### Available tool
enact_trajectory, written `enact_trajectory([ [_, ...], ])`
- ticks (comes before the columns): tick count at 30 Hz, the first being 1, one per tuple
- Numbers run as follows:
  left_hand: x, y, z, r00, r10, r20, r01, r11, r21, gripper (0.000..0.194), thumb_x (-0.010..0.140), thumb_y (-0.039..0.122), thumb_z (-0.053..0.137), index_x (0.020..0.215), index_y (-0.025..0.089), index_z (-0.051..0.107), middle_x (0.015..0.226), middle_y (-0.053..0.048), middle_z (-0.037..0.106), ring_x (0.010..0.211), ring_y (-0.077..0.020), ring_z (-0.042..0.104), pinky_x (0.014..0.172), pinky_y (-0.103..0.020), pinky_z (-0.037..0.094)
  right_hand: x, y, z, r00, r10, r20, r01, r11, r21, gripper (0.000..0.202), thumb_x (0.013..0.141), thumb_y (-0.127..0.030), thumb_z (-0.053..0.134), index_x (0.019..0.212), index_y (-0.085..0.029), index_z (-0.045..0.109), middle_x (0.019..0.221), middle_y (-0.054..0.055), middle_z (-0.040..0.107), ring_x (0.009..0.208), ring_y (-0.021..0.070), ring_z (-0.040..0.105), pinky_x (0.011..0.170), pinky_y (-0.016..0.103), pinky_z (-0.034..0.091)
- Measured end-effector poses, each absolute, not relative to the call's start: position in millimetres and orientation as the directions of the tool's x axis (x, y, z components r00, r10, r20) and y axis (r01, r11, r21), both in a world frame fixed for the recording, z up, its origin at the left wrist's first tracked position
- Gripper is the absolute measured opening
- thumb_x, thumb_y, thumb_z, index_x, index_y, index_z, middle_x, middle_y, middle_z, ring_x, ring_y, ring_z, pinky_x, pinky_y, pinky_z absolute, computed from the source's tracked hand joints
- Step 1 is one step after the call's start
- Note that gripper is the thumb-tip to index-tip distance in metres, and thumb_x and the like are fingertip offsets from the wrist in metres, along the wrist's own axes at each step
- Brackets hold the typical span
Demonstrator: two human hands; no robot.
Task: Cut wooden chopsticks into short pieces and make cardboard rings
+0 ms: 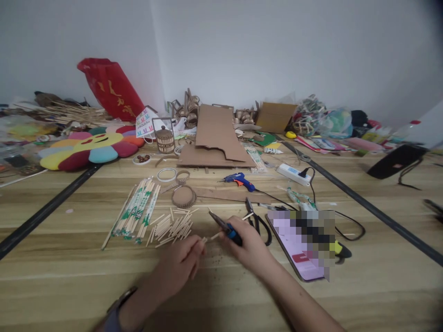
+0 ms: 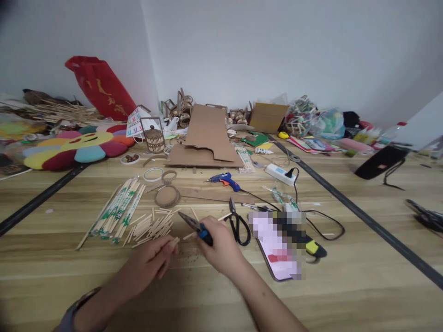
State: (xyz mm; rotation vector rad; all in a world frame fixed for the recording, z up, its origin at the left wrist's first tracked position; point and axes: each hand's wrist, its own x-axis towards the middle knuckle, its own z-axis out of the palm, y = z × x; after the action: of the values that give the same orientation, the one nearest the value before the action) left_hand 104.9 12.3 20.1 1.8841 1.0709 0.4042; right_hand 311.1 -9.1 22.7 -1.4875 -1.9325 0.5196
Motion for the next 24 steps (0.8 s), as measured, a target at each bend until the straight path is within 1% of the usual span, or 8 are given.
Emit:
enact_trajectory([
  [2,104,16,19,0.539,0.819,-0.197,0.438,-0.073,0.896,0.043,0.095,0.050,0.028,0.083,0.021,0.056,0.051,0.002,0.061,0.054,-0.0183,0.056,0.059,-0.027,0.039,313,-11,27,-0.181,0.952,0.247,0.649,0.304,-0.697,0.006,0.087,-0.021,0.053,0.084,-0.019,0.058,0.082,0.004,0.063,0.079,0.0191,0.058,0.072,0.029,0.040],
  [4,105,18,15,0.541,0.812,-0.218,0.395,-0.017,0.918,0.042,0.093,0.052,0.033,0.082,0.020,0.058,0.060,-0.001,0.069,0.061,-0.0191,0.060,0.063,-0.027,0.040,311,-15,29,-0.231,0.948,0.221,0.598,0.317,-0.736,0.009,0.086,-0.019,0.054,0.093,-0.020,0.060,0.088,0.004,0.066,0.083,0.0191,0.060,0.074,0.029,0.042],
  [8,108,17,11,0.558,0.803,-0.211,0.353,0.001,0.936,0.038,0.090,0.050,0.042,0.075,0.021,0.060,0.073,-0.003,0.074,0.071,-0.0205,0.065,0.066,-0.027,0.042,304,-23,28,-0.341,0.930,0.141,0.545,0.317,-0.776,0.039,0.079,-0.009,0.057,0.116,-0.022,0.057,0.109,0.004,0.068,0.101,0.0200,0.062,0.085,0.029,0.045],
  [11,109,15,11,0.595,0.770,-0.231,0.382,-0.018,0.924,0.039,0.090,0.048,0.043,0.073,0.020,0.064,0.077,-0.004,0.075,0.075,-0.0218,0.068,0.069,-0.029,0.045,301,-24,25,-0.362,0.927,0.097,0.559,0.300,-0.773,0.055,0.074,-0.004,0.056,0.125,-0.022,0.051,0.115,0.006,0.067,0.106,0.0216,0.062,0.088,0.030,0.046],
  [16,108,12,14,0.681,0.692,-0.239,0.427,-0.110,0.897,0.052,0.094,0.049,0.034,0.071,0.019,0.070,0.077,-0.007,0.077,0.078,-0.0236,0.069,0.075,-0.031,0.045,300,-22,23,-0.387,0.917,0.096,0.572,0.321,-0.755,0.060,0.072,-0.005,0.056,0.130,-0.020,0.049,0.118,0.009,0.067,0.109,0.0239,0.062,0.091,0.033,0.047],
  [18,108,12,14,0.712,0.657,-0.250,0.412,-0.102,0.905,0.052,0.094,0.050,0.036,0.070,0.019,0.070,0.076,-0.007,0.076,0.077,-0.0233,0.068,0.075,-0.031,0.045,300,-22,23,-0.400,0.910,0.109,0.571,0.341,-0.747,0.059,0.073,-0.005,0.057,0.129,-0.020,0.051,0.120,0.009,0.066,0.110,0.0242,0.061,0.093,0.034,0.046],
  [21,107,11,9,0.757,0.597,-0.265,0.305,0.036,0.952,0.045,0.091,0.052,0.044,0.073,0.019,0.068,0.074,-0.006,0.075,0.072,-0.0213,0.067,0.070,-0.030,0.046,300,-23,23,-0.418,0.897,0.146,0.551,0.378,-0.744,0.056,0.073,-0.004,0.056,0.126,-0.022,0.054,0.118,0.008,0.066,0.109,0.0233,0.061,0.094,0.035,0.046],
  [24,109,12,4,0.754,0.598,-0.271,0.193,0.192,0.962,0.043,0.086,0.058,0.052,0.076,0.018,0.063,0.070,-0.004,0.073,0.066,-0.0186,0.064,0.064,-0.028,0.044,299,-22,20,-0.377,0.889,0.261,0.498,0.432,-0.751,0.054,0.075,-0.005,0.056,0.126,-0.023,0.052,0.124,0.009,0.060,0.118,0.0225,0.054,0.101,0.037,0.043],
])
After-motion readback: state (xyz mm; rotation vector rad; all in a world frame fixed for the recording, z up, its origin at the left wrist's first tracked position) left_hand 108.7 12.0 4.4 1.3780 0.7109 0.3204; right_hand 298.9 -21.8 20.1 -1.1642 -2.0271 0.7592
